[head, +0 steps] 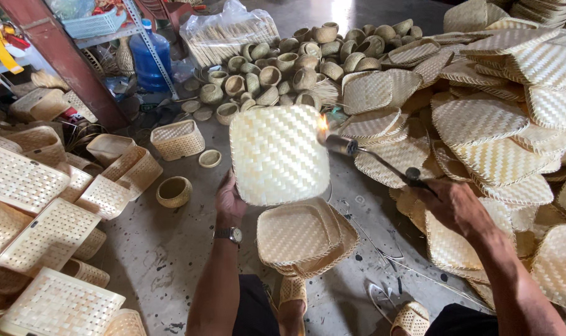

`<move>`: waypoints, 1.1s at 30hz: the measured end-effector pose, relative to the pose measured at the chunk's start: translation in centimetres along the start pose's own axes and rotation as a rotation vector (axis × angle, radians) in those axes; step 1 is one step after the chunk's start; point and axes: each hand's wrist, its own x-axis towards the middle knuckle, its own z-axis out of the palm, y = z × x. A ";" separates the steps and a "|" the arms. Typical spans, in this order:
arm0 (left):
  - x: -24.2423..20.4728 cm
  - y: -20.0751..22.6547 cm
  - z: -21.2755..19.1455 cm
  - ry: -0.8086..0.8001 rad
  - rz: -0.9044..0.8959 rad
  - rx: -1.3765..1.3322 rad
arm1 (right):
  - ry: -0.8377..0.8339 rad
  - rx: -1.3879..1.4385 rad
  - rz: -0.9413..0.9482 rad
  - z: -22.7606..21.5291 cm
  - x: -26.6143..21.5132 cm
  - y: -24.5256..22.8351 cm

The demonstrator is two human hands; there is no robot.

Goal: The person holds woven baskets and passes a blowtorch over the interior and exterior surfaces to singe off stray fibers.

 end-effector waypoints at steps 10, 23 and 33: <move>-0.1 -0.2 0.3 0.108 0.071 -0.020 | -0.081 0.354 -0.107 4.3 -3.9 0.6; 1.5 -0.6 -2.0 0.039 0.120 -0.101 | -0.116 0.183 0.052 7.0 -4.8 0.8; 0.6 -1.4 0.4 0.153 0.088 -0.064 | -0.276 0.939 0.005 10.0 -7.2 -0.8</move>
